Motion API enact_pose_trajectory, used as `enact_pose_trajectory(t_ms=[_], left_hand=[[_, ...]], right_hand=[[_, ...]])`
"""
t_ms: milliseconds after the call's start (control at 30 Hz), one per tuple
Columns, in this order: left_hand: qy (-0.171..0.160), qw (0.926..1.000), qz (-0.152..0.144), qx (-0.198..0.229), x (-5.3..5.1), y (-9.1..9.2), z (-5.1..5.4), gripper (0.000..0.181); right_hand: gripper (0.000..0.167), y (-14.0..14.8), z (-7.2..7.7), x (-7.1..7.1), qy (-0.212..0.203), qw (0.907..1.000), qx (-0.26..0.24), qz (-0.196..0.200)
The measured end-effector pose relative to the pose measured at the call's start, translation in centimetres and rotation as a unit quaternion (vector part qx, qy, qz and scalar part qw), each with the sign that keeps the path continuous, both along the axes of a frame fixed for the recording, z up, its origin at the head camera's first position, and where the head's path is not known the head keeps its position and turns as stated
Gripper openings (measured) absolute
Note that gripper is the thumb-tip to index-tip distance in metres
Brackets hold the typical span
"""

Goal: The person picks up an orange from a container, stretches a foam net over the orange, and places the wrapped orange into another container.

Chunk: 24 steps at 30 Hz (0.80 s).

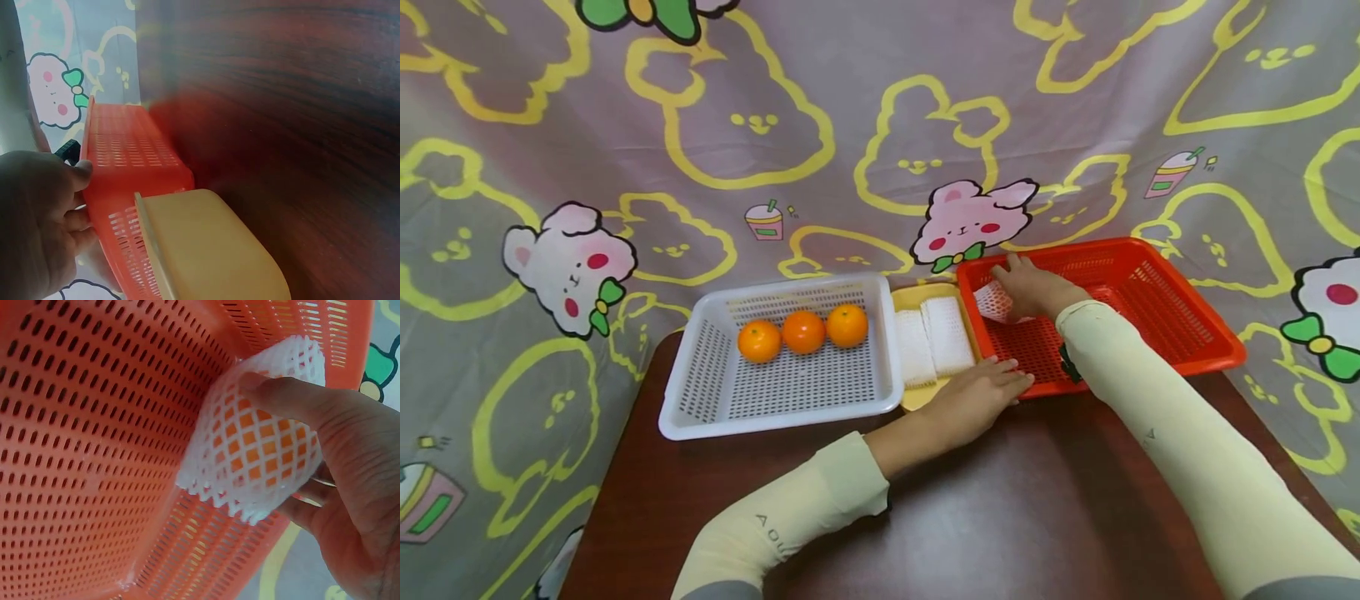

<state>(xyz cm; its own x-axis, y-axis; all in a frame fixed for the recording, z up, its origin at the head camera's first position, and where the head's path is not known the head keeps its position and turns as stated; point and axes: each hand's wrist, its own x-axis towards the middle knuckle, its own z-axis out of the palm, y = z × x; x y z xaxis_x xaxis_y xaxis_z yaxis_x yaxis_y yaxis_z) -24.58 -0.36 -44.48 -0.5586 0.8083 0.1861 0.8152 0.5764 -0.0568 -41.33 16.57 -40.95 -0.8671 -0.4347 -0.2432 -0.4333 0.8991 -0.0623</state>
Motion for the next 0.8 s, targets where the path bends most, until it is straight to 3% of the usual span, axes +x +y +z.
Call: enact_pose_trajectory(t_ms=[267,467,800], left_hand=[[0.018,0.9997,0.002,-0.014,0.07,-0.08,-0.49,0.04],[0.038,0.9992,0.004,-0.007,0.05,-0.06,-0.51,0.039],[0.041,0.9991,0.005,-0.01,0.17,-0.03,-0.53,0.041]], right_hand=[[0.085,0.52,-0.68,-0.21,-0.034,0.9994,0.001,0.001],[0.083,0.9,-0.72,-0.4,-0.031,0.9995,-0.002,0.0],[0.089,0.75,-0.63,-0.2,-0.032,0.9994,0.011,0.005]])
